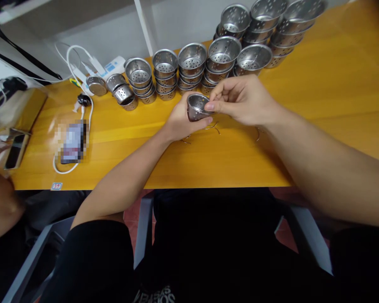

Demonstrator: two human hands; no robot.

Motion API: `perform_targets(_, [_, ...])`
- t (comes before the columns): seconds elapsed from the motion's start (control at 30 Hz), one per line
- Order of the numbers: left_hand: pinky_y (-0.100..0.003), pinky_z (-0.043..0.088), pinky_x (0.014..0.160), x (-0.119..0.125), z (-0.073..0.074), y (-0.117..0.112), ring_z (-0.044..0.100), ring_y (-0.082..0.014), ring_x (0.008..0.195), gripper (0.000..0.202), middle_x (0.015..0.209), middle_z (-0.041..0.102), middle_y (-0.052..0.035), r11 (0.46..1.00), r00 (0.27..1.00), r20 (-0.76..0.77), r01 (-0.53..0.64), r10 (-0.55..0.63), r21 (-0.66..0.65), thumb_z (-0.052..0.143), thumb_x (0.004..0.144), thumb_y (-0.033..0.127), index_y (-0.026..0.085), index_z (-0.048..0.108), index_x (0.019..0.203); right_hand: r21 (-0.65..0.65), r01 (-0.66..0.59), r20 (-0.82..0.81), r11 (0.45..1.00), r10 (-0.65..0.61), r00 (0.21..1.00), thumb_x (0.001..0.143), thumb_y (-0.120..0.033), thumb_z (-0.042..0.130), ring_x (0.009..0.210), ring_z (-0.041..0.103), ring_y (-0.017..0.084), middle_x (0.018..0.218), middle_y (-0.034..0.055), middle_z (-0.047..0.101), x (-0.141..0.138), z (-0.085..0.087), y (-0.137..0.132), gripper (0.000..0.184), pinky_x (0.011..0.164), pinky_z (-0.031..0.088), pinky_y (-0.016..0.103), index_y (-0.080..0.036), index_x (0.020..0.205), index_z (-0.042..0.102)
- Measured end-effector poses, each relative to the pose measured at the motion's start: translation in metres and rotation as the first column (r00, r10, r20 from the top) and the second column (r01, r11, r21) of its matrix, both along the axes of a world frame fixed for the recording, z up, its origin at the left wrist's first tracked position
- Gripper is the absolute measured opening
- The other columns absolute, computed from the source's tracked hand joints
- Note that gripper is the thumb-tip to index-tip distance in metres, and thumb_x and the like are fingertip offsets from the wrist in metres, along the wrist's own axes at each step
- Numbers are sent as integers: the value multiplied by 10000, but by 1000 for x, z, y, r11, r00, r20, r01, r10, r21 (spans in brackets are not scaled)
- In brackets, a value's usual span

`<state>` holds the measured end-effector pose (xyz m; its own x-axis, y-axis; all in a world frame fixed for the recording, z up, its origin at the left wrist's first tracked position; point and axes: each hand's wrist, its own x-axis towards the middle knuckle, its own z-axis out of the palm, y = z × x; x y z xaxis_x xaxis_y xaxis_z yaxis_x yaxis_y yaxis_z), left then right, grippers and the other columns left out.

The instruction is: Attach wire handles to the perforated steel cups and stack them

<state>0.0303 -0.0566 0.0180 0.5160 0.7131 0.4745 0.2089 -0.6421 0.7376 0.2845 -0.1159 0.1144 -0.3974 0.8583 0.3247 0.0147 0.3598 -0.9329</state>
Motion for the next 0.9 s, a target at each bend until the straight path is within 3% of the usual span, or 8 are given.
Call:
perform_targets(0.1, [-537, 715, 1235, 1, -3, 0, 819, -289, 1336, 719, 1464, 781, -97, 999, 1000, 7, -5, 5, 31, 1041, 1043, 437, 253, 628, 1603, -6, 19, 2, 1000, -19, 1000, 790, -856, 1258, 811, 624, 244, 839, 19, 800, -2, 0, -2, 640, 724, 650, 462, -365, 945, 878])
perform_targets(0.27, [-545, 698, 1248, -1, -7, 4, 805, -286, 1342, 746, 1484, 764, -95, 1000, 1000, -13, -1, 1, 23, 1027, 1067, 516, 274, 604, 1631, -6, 33, 17, 999, -33, 999, 823, -841, 1249, 830, 655, 245, 880, 14, 814, -2, -2, -4, 613, 755, 662, 459, -372, 968, 881])
perform_targets(0.43, [-571, 721, 1248, 1, 1, 1, 838, -300, 1310, 767, 1449, 776, -97, 999, 1000, 3, -3, 3, -33, 1060, 1022, 539, 255, 636, 1595, -14, 12, -2, 1000, -12, 1000, 821, -765, 1279, 858, 708, 288, 869, 18, 805, -1, -7, -1, 561, 787, 667, 505, -394, 973, 886])
perform_targets(0.6, [-558, 743, 1216, 3, 7, -3, 854, -281, 1245, 715, 1378, 805, -77, 992, 999, 41, -16, 22, -122, 1084, 988, 524, 259, 684, 1518, -14, 22, 3, 1000, -22, 1000, 815, -774, 1275, 831, 672, 290, 874, 24, 820, -1, -8, 0, 540, 828, 682, 548, -408, 961, 907])
perform_targets(0.9, [-537, 749, 1201, 3, 12, -5, 859, -282, 1273, 749, 1406, 818, -72, 995, 999, 18, -29, 31, -96, 1091, 957, 480, 267, 668, 1537, 3, -1, -16, 1000, 2, 1000, 791, -851, 1261, 732, 594, 225, 822, 28, 782, -2, -10, 3, 647, 716, 541, 465, -337, 942, 898])
